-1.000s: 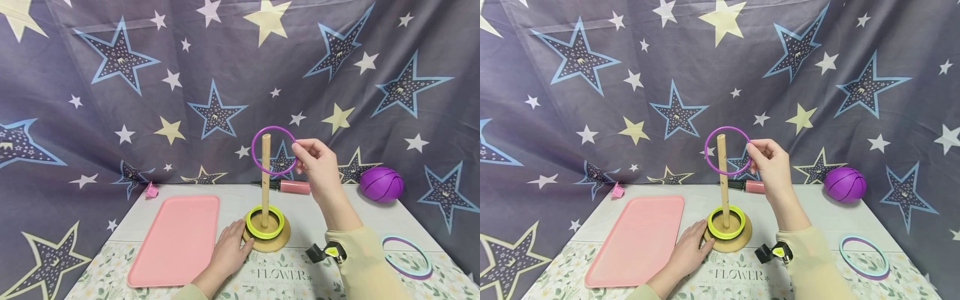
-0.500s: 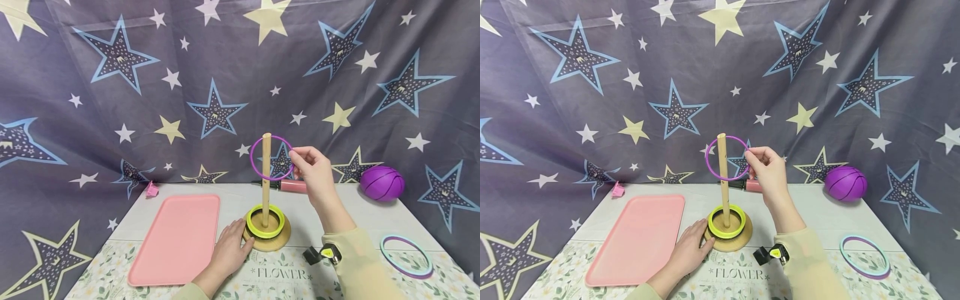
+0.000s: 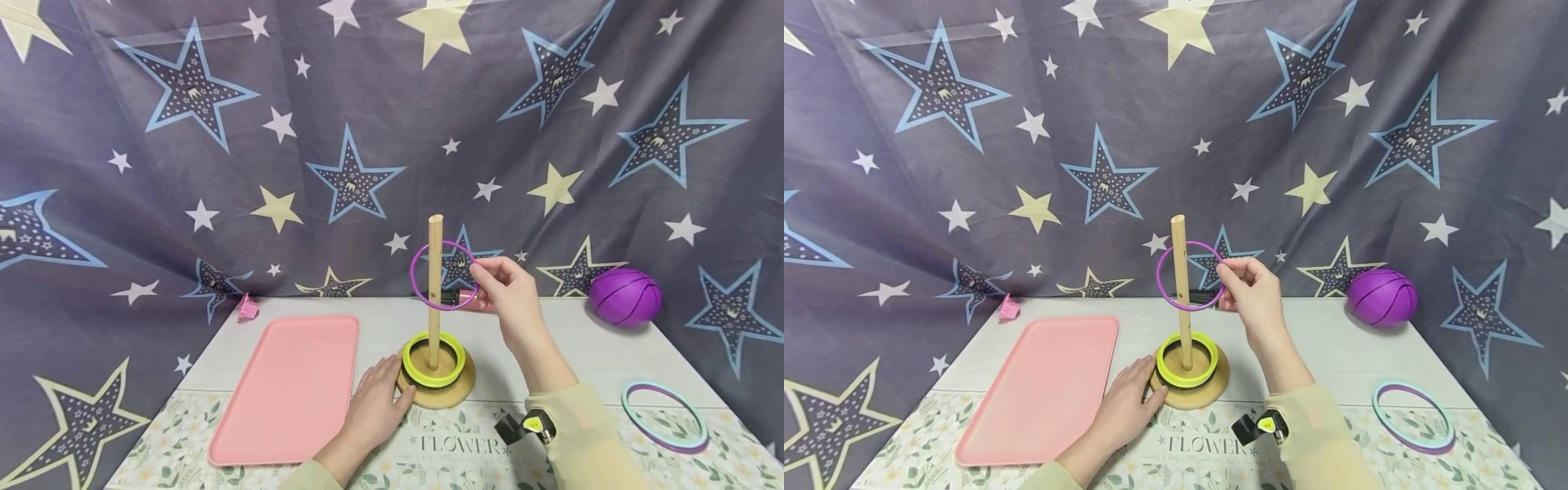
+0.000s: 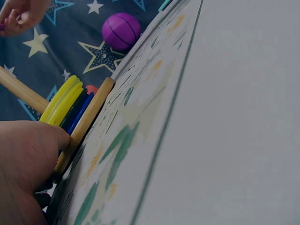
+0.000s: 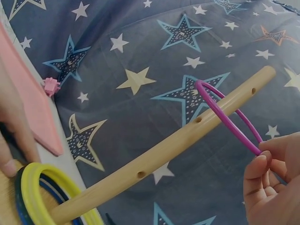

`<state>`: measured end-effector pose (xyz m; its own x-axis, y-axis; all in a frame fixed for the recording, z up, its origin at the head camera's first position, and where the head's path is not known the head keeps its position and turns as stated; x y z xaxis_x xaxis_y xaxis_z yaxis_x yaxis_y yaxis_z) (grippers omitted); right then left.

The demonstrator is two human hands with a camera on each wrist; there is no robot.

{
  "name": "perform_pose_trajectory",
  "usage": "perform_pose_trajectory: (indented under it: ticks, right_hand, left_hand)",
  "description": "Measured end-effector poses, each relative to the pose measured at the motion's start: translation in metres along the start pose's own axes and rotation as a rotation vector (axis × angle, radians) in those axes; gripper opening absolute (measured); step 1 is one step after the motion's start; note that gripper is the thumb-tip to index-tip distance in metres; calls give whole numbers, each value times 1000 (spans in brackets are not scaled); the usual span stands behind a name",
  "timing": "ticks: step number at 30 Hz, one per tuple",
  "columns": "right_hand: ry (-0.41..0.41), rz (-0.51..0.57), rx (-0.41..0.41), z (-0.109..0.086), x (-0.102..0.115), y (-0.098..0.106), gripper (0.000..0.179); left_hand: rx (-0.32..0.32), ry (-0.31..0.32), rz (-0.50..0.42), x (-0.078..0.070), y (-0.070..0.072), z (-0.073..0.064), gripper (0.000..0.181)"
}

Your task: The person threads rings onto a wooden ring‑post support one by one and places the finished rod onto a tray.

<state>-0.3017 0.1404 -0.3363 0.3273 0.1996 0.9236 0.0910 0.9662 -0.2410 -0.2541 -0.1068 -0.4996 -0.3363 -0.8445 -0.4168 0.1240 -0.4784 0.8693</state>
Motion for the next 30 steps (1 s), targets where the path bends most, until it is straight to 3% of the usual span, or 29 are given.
perform_pose_trajectory:
  ticks: [12,30]
  right_hand:
    - [-68,-21,15,-8,-28,8,20]
    - [-148,-73,60,-17,-68,16,17]
  left_hand:
    - [-2,2,5,-1,-1,0,69]
    - [9,10,-4,-2,-1,0,69]
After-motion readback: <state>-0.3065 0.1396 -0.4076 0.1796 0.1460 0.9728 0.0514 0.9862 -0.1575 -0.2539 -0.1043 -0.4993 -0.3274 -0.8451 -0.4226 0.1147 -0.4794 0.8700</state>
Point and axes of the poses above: each hand's wrist, its own z-axis towards the middle knuckle, its own y-axis out of the back of the hand, x = y × z, the point moved 3 cm from there along z, towards the middle knuckle, and after that the axes turned 5 degrees about z, right-handed, at the moved point
